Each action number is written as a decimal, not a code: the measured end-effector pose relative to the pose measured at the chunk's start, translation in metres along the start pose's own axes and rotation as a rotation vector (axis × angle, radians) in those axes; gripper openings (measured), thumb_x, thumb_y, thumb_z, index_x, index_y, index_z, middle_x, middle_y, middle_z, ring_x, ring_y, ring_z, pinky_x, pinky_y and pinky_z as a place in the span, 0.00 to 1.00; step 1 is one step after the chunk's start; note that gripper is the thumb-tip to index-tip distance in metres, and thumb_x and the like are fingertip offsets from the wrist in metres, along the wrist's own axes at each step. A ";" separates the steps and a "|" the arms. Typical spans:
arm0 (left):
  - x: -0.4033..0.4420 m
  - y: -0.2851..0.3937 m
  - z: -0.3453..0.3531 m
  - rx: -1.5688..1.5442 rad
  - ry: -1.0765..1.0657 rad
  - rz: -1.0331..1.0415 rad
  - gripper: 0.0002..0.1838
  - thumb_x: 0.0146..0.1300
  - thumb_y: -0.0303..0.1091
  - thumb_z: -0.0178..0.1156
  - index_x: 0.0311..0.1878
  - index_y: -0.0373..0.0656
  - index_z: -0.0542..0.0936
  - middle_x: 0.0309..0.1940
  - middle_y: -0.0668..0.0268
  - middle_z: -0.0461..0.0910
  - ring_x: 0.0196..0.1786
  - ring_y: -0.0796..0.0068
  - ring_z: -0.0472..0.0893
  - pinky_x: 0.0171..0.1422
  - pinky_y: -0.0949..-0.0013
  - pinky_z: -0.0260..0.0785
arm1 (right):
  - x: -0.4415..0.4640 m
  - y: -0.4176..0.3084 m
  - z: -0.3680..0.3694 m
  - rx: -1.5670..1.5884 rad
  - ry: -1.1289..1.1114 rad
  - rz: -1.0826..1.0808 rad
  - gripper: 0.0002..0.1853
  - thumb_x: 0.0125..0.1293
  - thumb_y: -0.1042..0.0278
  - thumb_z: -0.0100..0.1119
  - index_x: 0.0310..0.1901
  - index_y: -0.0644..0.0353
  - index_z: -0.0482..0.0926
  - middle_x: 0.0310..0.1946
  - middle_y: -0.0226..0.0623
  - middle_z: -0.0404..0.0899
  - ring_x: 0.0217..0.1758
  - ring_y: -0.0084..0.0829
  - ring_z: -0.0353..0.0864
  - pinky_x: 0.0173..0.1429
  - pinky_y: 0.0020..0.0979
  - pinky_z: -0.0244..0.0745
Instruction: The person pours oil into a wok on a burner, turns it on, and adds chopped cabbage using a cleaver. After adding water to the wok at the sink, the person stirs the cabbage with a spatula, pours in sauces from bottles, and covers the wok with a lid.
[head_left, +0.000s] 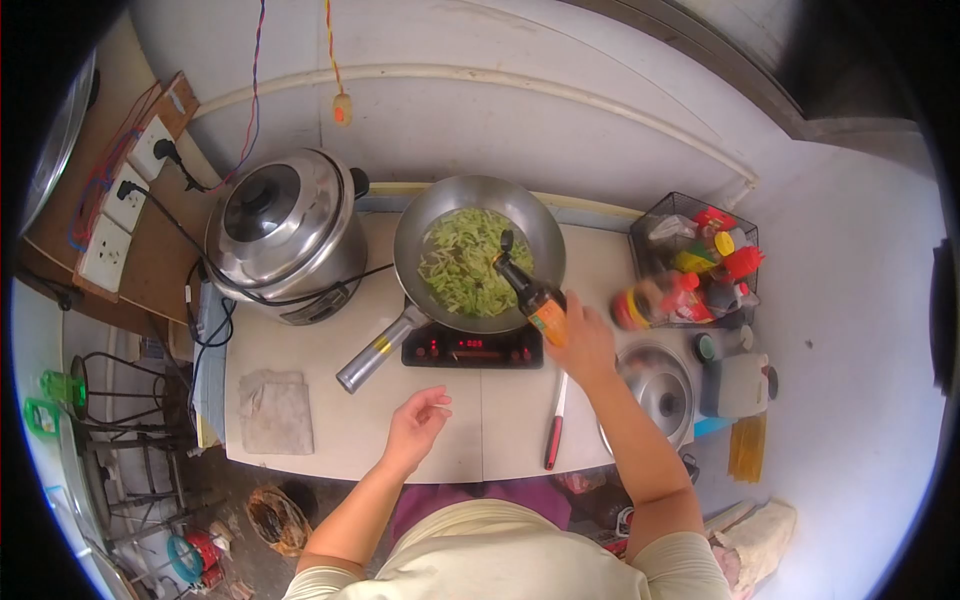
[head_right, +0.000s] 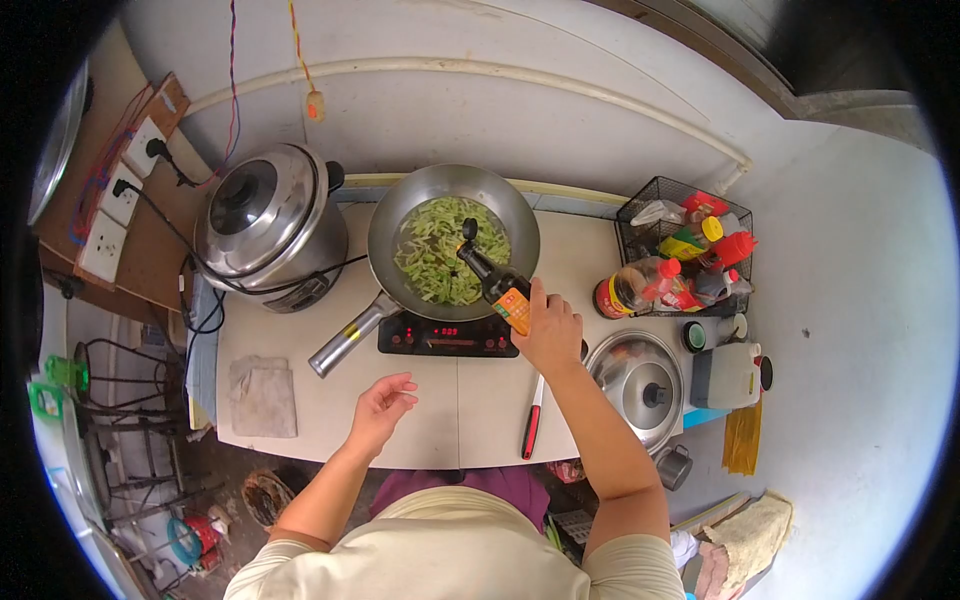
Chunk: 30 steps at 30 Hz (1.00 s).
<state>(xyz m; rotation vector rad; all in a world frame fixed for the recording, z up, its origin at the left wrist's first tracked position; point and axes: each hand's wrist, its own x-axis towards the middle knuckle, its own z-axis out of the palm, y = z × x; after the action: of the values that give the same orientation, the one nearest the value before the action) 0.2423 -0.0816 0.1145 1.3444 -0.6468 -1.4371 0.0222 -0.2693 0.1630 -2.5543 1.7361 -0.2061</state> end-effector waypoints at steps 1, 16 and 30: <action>0.000 0.000 0.000 0.001 0.001 -0.001 0.20 0.59 0.19 0.53 0.57 0.35 0.71 0.47 0.62 0.75 0.45 0.75 0.77 0.51 0.73 0.69 | 0.000 0.000 0.000 0.000 -0.002 0.002 0.42 0.44 0.58 0.68 0.62 0.58 0.62 0.37 0.43 0.75 0.41 0.42 0.78 0.41 0.44 0.73; 0.003 -0.003 0.003 0.000 0.001 -0.010 0.22 0.58 0.18 0.54 0.57 0.36 0.71 0.46 0.63 0.76 0.44 0.76 0.77 0.50 0.74 0.69 | 0.008 0.000 -0.006 -0.022 -0.029 0.076 0.43 0.44 0.57 0.68 0.63 0.57 0.61 0.38 0.42 0.75 0.41 0.40 0.77 0.41 0.43 0.72; 0.002 0.000 0.008 0.021 -0.002 0.002 0.19 0.61 0.20 0.51 0.57 0.35 0.71 0.46 0.62 0.76 0.44 0.75 0.77 0.50 0.73 0.70 | 0.009 -0.001 -0.003 0.013 -0.075 0.099 0.46 0.45 0.55 0.68 0.65 0.57 0.58 0.39 0.43 0.74 0.44 0.40 0.76 0.44 0.41 0.72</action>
<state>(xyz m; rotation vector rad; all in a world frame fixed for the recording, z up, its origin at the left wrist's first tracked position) 0.2353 -0.0856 0.1150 1.3590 -0.6661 -1.4341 0.0259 -0.2771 0.1665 -2.4260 1.8208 -0.1153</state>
